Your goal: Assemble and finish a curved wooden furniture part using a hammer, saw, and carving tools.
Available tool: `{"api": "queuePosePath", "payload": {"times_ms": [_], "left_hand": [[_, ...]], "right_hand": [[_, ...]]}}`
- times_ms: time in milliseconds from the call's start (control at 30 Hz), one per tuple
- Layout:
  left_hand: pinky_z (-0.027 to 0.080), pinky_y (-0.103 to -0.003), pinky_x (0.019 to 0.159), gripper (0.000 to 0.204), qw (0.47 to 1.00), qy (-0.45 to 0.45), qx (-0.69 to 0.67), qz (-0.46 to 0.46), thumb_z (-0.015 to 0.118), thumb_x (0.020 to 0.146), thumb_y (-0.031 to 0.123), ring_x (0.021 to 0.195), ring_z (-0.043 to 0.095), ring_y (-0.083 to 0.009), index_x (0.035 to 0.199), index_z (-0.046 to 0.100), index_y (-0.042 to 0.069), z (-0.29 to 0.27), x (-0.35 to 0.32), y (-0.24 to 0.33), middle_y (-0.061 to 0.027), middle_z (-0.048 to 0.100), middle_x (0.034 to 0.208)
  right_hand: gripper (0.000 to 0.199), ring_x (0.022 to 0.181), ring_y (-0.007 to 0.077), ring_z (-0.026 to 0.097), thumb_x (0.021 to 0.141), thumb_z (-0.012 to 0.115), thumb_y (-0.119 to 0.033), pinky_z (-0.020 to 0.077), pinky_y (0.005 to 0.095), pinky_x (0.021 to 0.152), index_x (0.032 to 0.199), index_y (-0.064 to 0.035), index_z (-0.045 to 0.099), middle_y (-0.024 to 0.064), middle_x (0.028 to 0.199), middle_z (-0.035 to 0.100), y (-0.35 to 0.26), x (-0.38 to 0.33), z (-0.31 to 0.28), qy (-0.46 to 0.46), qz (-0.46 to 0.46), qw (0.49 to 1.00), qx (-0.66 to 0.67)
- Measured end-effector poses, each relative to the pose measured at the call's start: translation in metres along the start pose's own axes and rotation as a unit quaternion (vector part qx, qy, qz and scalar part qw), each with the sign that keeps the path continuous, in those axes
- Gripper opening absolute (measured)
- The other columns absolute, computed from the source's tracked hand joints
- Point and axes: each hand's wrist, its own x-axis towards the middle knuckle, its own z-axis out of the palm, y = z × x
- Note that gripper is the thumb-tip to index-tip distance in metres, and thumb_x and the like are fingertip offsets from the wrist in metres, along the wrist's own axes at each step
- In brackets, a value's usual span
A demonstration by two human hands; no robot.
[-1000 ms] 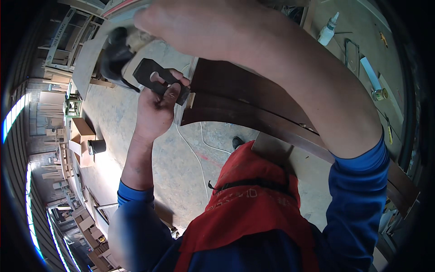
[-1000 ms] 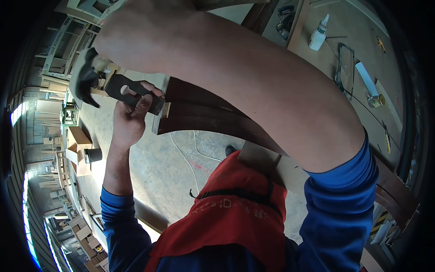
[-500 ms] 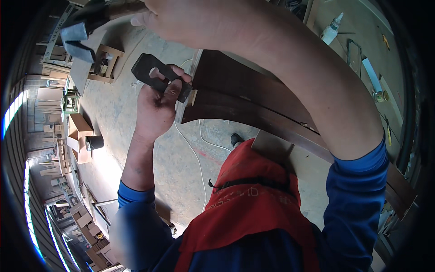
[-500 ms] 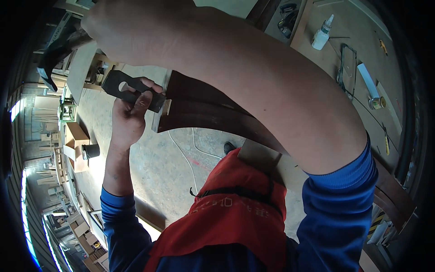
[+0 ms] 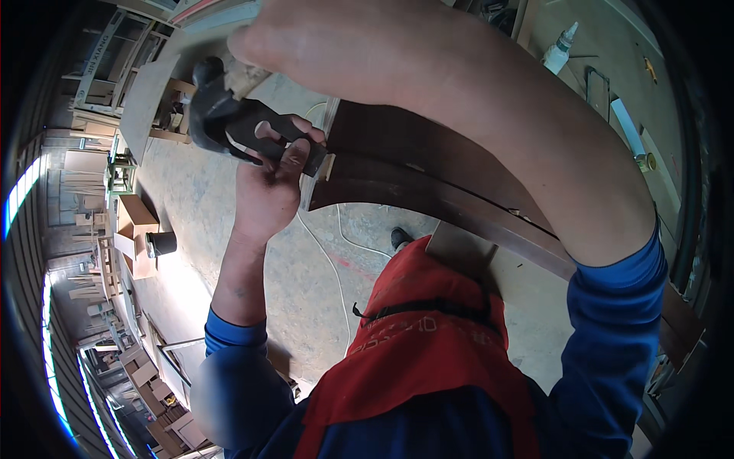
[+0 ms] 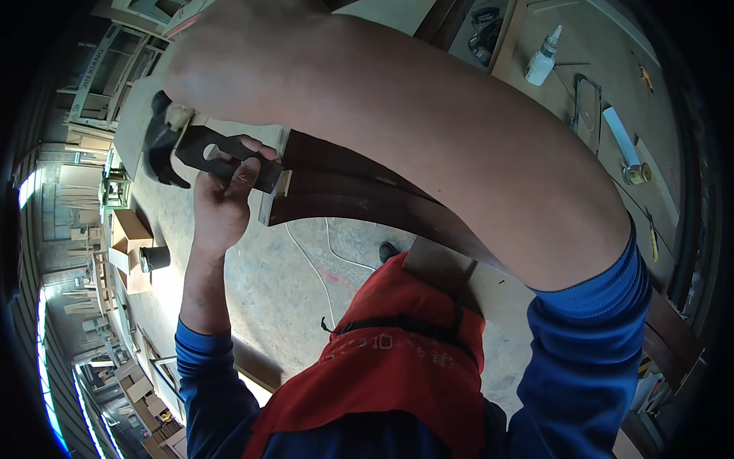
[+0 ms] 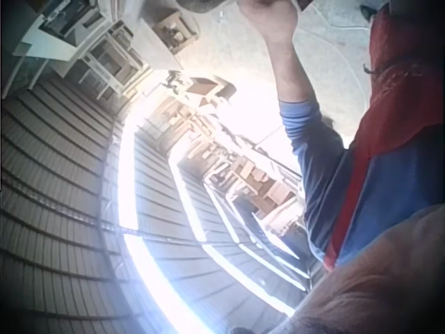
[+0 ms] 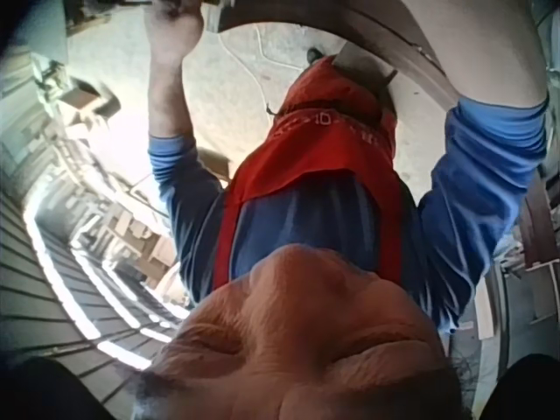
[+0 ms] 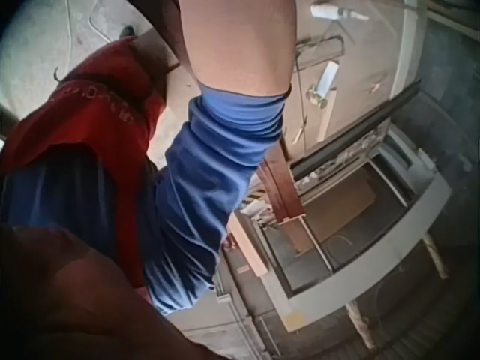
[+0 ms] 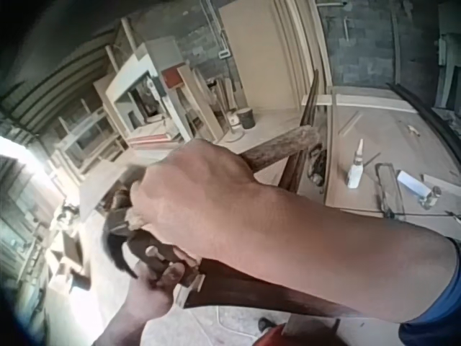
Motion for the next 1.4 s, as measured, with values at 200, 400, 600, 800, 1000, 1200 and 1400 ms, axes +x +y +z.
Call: {"api": "queuePosePath", "payload": {"times_ms": [200,400,600,800,1000,1200,1400], "left_hand": [[0.053,-0.029,0.086,0.018,0.999,0.013,0.033,0.016,0.049,0.105,-0.004,0.096,0.063,-0.0121,0.115,0.061,0.004,0.000,0.002,-0.001,-0.0048,0.067,0.104],[0.053,-0.028,0.084,0.016,1.000,0.009,0.022,0.020,0.049,0.106,-0.003,0.092,0.063,-0.0116,0.115,0.061,0.003,0.007,0.004,0.003,-0.0046,0.067,0.104],[0.053,-0.028,0.083,0.016,0.999,0.011,0.034,0.030,0.049,0.106,-0.002,0.090,0.063,-0.0114,0.115,0.061,0.003,0.003,0.002,-0.001,-0.0044,0.067,0.103],[0.053,-0.029,0.083,0.016,0.997,0.022,0.037,0.059,0.052,0.105,-0.002,0.089,0.066,-0.0157,0.116,0.062,0.004,0.006,0.000,-0.005,-0.0070,0.067,0.103],[0.054,-0.034,0.090,0.019,0.934,0.043,0.309,0.175,0.055,0.104,-0.001,0.102,0.069,-0.0219,0.120,0.062,0.002,0.045,-0.023,-0.004,-0.0118,0.069,0.108],[0.058,-0.041,0.097,0.020,0.944,0.044,0.262,0.197,0.056,0.103,0.001,0.112,0.069,-0.0303,0.122,0.061,0.003,0.030,-0.045,-0.020,-0.0170,0.066,0.122],[0.055,-0.044,0.106,0.026,0.934,0.201,-0.253,0.152,0.049,0.111,0.012,0.120,0.066,-0.0318,0.134,0.052,0.001,0.023,-0.066,-0.040,-0.0168,0.063,0.131]], "right_hand": [[0.008,0.073,0.0222,0.076,0.088,0.069,-0.010,0.0631,0.0374,0.062,0.085,-0.0051,0.075,0.0118,0.082,0.076,-0.002,-0.003,-0.012,0.022,-0.054,0.998,-0.005],[0.005,0.073,0.0187,0.076,0.089,0.072,-0.012,0.0638,0.0351,0.062,0.090,-0.0102,0.076,0.0077,0.082,0.077,0.000,-0.010,0.007,0.075,-0.033,0.997,0.010],[0.011,0.072,0.0233,0.076,0.086,0.069,-0.011,0.0628,0.0393,0.062,0.095,-0.0107,0.075,0.0089,0.080,0.076,-0.001,-0.008,-0.007,-0.049,-0.102,0.992,-0.052],[0.014,0.071,0.0269,0.075,0.084,0.066,-0.012,0.0611,0.0427,0.061,0.089,-0.0034,0.075,0.0147,0.080,0.074,-0.008,-0.005,-0.054,-0.173,-0.182,0.959,-0.130],[0.008,0.068,0.0265,0.074,0.084,0.068,-0.010,0.0600,0.0420,0.059,0.090,-0.0091,0.073,0.0099,0.073,0.072,0.001,-0.041,-0.016,0.078,-0.109,0.991,-0.007],[0.003,0.067,0.0306,0.073,0.084,0.066,-0.008,0.0580,0.0443,0.057,0.086,-0.0065,0.065,0.0117,0.068,0.068,0.023,-0.065,-0.032,0.089,-0.068,0.993,0.032],[0.007,0.064,0.0329,0.071,0.085,0.065,-0.006,0.0561,0.0453,0.055,0.084,-0.0065,0.058,0.0120,0.067,0.067,0.031,-0.082,-0.040,0.151,-0.045,0.983,0.091]]}}
